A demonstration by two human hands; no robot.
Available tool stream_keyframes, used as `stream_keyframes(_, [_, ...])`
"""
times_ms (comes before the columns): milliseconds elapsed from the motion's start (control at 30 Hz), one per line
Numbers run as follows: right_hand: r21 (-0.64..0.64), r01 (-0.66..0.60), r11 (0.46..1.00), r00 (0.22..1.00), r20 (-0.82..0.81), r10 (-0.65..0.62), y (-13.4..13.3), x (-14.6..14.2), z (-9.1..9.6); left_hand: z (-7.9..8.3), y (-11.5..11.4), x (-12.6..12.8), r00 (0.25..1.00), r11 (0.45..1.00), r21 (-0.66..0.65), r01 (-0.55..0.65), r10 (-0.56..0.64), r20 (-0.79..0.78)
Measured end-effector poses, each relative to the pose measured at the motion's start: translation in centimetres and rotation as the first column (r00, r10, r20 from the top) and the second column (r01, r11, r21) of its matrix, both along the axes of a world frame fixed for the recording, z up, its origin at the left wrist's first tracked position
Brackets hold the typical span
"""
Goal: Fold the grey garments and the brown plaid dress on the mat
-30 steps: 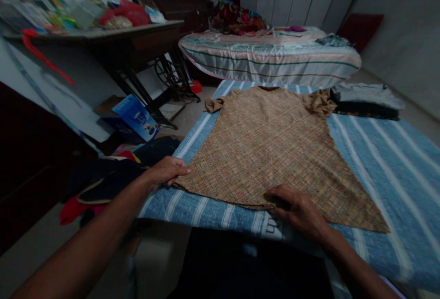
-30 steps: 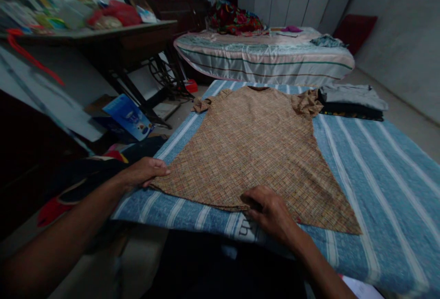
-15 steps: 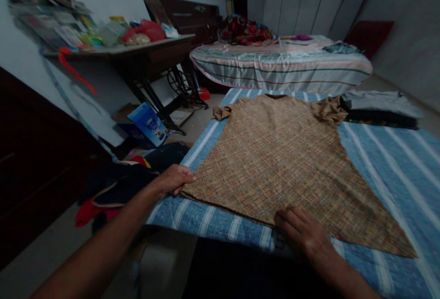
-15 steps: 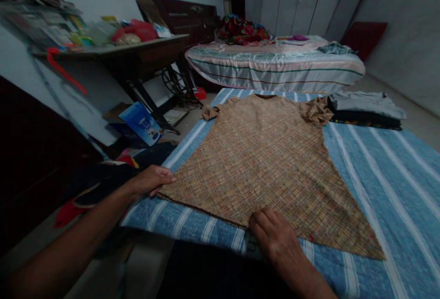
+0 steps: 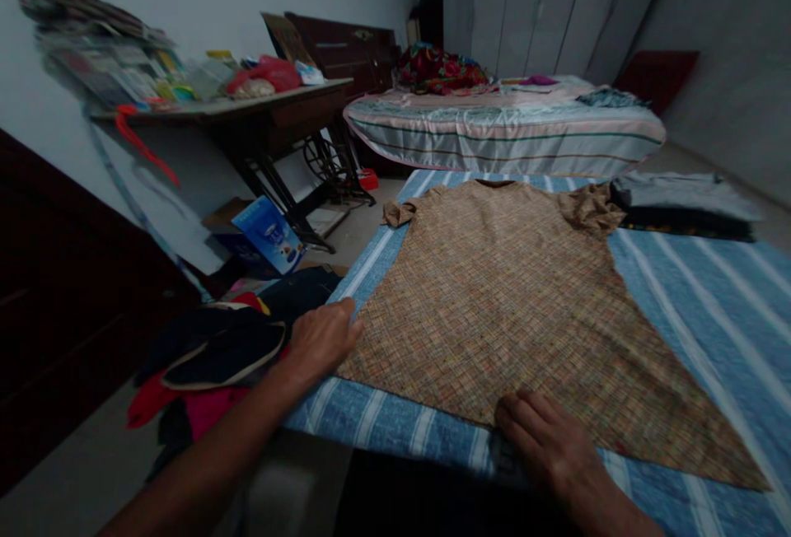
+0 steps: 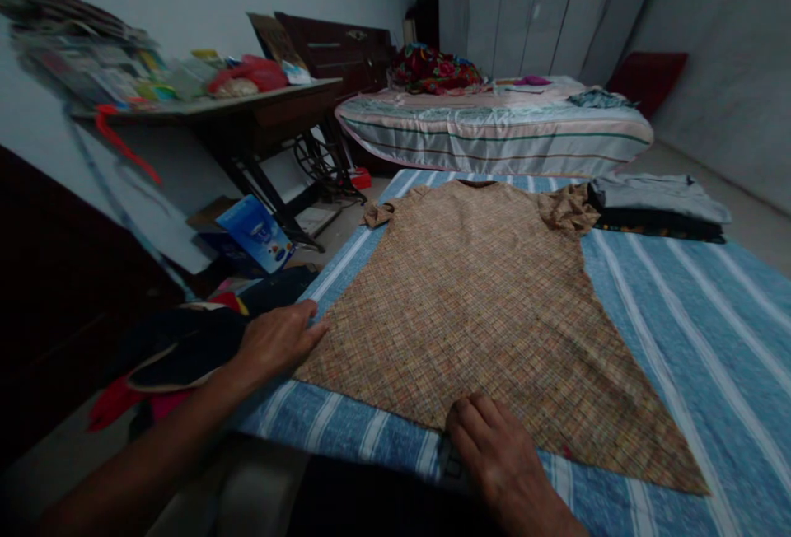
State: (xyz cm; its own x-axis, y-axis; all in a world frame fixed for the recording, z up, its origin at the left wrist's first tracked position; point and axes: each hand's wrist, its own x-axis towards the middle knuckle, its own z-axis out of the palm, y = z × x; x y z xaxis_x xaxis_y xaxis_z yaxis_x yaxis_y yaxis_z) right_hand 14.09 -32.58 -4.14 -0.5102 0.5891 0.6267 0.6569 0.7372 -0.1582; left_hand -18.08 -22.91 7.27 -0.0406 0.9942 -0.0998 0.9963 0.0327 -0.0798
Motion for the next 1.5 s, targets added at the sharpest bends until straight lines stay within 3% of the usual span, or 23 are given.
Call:
stream_keyframes(67, [-0.03, -0.009, 1.0, 1.0, 0.01, 0.009, 0.1, 0.0, -0.1, -0.3, 0.3, 2.3, 0.986, 0.979, 0.114, 0.166, -0.167, -0.001])
stream_keyframes(167, [-0.019, -0.022, 1.0, 1.0, 0.003, 0.022, 0.1, 0.1, -0.1, -2.6, 1.5, 5.2, 0.909, 0.9, 0.208, 0.383, -0.407, 0.087])
stream_keyframes(233, [0.002, -0.015, 1.0, 1.0, -0.006, 0.015, 0.1, 0.0, 0.1, -4.8, 2.4, 6.3, 0.889, 0.891, 0.18, 0.417, -0.441, 0.123])
stream_keyframes(300, [0.02, 0.0, 1.0, 1.0, -0.027, 0.001, 0.2, -0.2, 0.2, -6.8, 3.0, 6.7, 0.908, 0.916, 0.101, 0.388, -0.398, 0.13])
stream_keyframes(400, [0.039, 0.004, 0.999, 0.999, -0.032, -0.003, 0.5, -0.3, 0.5, -8.5, 3.2, 6.2, 0.911, 0.914, 0.099, 0.393, -0.401, 0.092])
stream_keyframes(567, [-0.002, -0.027, 1.0, 1.0, 0.016, 0.027, 0.9, -0.4, 0.5, -8.3, 3.4, 5.3, 0.899, 0.897, 0.109, 0.427, -0.435, 0.052])
stream_keyframes(700, [-0.026, -0.001, 1.0, 0.998, 0.056, 0.002, 0.9, -0.4, 0.2, -7.9, 3.0, 6.6, 0.916, 0.901, 0.19, 0.39, -0.401, 0.024])
stream_keyframes(767, [-0.05, 0.015, 0.999, 0.997, 0.082, -0.011, 0.9, -0.6, 0.2, -7.8, 2.4, 8.2, 0.892, 0.867, 0.245, 0.434, -0.452, 0.018])
stream_keyframes(900, [-0.061, 0.035, 0.998, 0.995, 0.09, -0.029, 1.0, -0.9, 0.5, -7.7, 0.9, 12.6, 0.76, 0.748, 0.26, 0.611, -0.646, 0.07])
stream_keyframes(1067, [0.076, 0.063, 0.995, 0.998, 0.02, -0.064, 1.3, -0.7, 1.1, -9.2, -0.1, 15.3, 0.675, 0.68, 0.21, 0.702, -0.73, 0.11])
stream_keyframes(1167, [0.152, 0.128, 0.98, 0.992, -0.009, -0.128, 1.4, 0.0, 1.0, -9.8, -0.2, 15.1, 0.662, 0.67, 0.202, 0.714, -0.74, 0.117])
stream_keyframes(1333, [0.24, 0.277, 0.93, 0.958, 0.0, -0.285, 1.1, 2.4, 0.1, -9.5, -0.4, 14.9, 0.678, 0.691, 0.179, 0.7, -0.722, 0.138])
stream_keyframes(1500, [0.199, 0.385, 0.901, 0.916, 0.036, -0.399, 0.0, 6.4, -1.1, -9.5, -0.5, 15.1, 0.68, 0.701, 0.169, 0.693, -0.713, 0.169])
